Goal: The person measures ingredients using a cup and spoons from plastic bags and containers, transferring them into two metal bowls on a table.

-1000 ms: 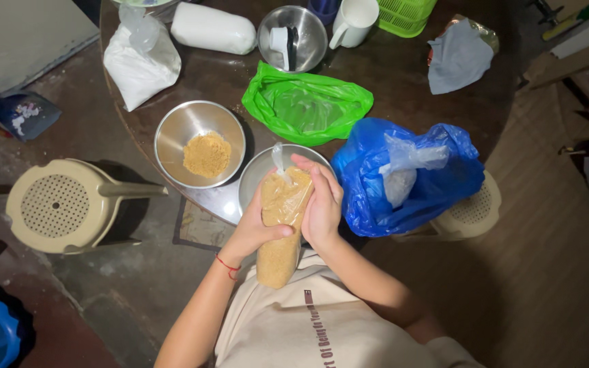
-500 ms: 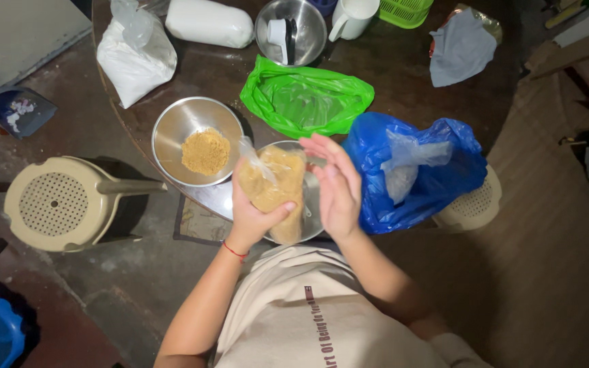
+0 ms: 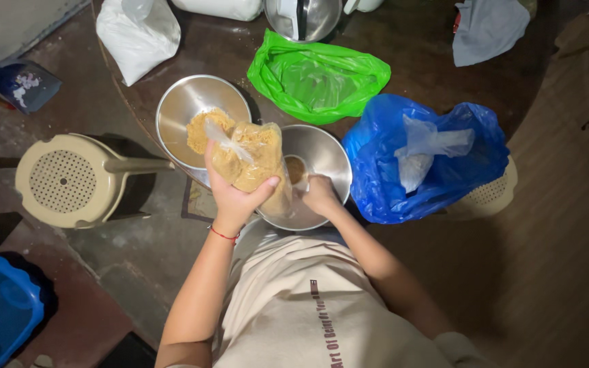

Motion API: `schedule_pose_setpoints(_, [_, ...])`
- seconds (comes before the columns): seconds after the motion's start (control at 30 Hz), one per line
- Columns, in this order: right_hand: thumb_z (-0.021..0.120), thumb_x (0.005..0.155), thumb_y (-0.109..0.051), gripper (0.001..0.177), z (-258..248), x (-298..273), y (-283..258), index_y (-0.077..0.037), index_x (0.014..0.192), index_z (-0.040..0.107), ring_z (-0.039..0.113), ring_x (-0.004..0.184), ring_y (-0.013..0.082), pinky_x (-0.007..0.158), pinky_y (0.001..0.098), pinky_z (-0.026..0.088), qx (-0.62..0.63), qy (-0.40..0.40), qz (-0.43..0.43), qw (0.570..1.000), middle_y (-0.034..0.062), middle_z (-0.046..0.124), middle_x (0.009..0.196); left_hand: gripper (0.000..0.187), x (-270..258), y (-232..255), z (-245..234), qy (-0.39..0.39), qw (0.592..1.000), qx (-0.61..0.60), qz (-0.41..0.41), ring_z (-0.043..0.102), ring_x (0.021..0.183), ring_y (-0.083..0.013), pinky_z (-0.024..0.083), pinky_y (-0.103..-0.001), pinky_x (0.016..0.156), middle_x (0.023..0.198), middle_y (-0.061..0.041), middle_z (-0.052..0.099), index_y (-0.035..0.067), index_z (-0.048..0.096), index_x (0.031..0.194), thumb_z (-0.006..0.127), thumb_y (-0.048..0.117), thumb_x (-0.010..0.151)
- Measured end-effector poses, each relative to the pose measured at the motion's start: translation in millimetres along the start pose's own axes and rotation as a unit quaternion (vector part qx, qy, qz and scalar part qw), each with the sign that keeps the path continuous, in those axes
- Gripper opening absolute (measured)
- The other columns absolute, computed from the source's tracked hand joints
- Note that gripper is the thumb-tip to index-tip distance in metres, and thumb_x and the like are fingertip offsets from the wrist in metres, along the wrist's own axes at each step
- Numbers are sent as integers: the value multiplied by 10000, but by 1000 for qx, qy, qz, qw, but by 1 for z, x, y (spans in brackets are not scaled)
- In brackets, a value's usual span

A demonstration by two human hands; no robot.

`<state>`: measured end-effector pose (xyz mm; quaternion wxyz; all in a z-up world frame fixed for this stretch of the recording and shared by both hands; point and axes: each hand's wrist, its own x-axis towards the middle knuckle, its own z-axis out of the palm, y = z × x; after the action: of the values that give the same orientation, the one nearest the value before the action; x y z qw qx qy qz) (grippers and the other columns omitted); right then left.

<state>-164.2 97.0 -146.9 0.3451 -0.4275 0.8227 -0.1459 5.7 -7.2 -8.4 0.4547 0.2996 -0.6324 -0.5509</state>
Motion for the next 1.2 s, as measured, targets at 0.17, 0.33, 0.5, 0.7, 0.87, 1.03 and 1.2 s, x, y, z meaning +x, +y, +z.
schedule_pose_setpoints(0.17, [700,803,-224,372,-10,-9,4,53,1034,608,608,983,409,850,445,472,66,46,-79,994,263,640,1019,1081,-5,-18,3,42,995,94,-5,500,1266,-260,423,-379,1098,1377,-174,436,-4,199,1490,901,128,678])
schedule_pose_setpoints(0.33, [633,836,-168,320,-22,-15,3,8,1100,585,623,982,379,842,419,479,168,53,-82,981,223,647,1036,1060,-14,-28,3,56,996,42,-53,510,1258,-248,429,-372,1090,1378,-167,451,-1,188,1499,877,123,702])
schedule_pose_setpoints(0.5, [660,861,-165,283,-14,-9,8,7,1068,573,617,974,379,840,424,474,129,34,-65,989,218,645,1012,1045,-8,-27,-1,61,995,28,-71,522,1246,-242,444,-369,1074,1373,-165,464,14,201,1498,866,102,697])
schedule_pose_setpoints(0.7, [654,790,-141,330,-8,-11,13,3,1079,583,617,967,380,834,419,478,149,75,-125,978,218,635,1027,1028,-7,-23,-3,60,996,45,-49,498,1277,-252,424,-377,1095,1396,-168,437,19,202,1497,862,86,712])
schedule_pose_setpoints(0.87, [693,817,-217,333,-4,-10,11,28,1011,579,609,970,391,842,430,475,77,45,-49,995,236,631,1000,1010,-3,-22,-4,52,996,27,-63,507,1263,-247,432,-374,1085,1381,-165,452,18,209,1494,855,83,720])
schedule_pose_setpoints(1.03, [667,791,-178,370,6,-3,29,43,1079,593,596,1014,409,876,446,466,81,59,-93,991,258,636,1041,1008,-3,-20,-5,46,997,18,-64,523,1246,-240,438,-368,1078,1358,-156,472,17,209,1487,851,85,713])
schedule_pose_setpoints(1.2, [749,759,-222,535,4,2,23,84,1148,545,565,1035,439,894,457,446,25,52,-80,995,305,594,1090,988,0,-18,-4,36,998,31,-43,509,1253,-249,431,-375,1085,1359,-162,459,16,222,1487,849,67,724])
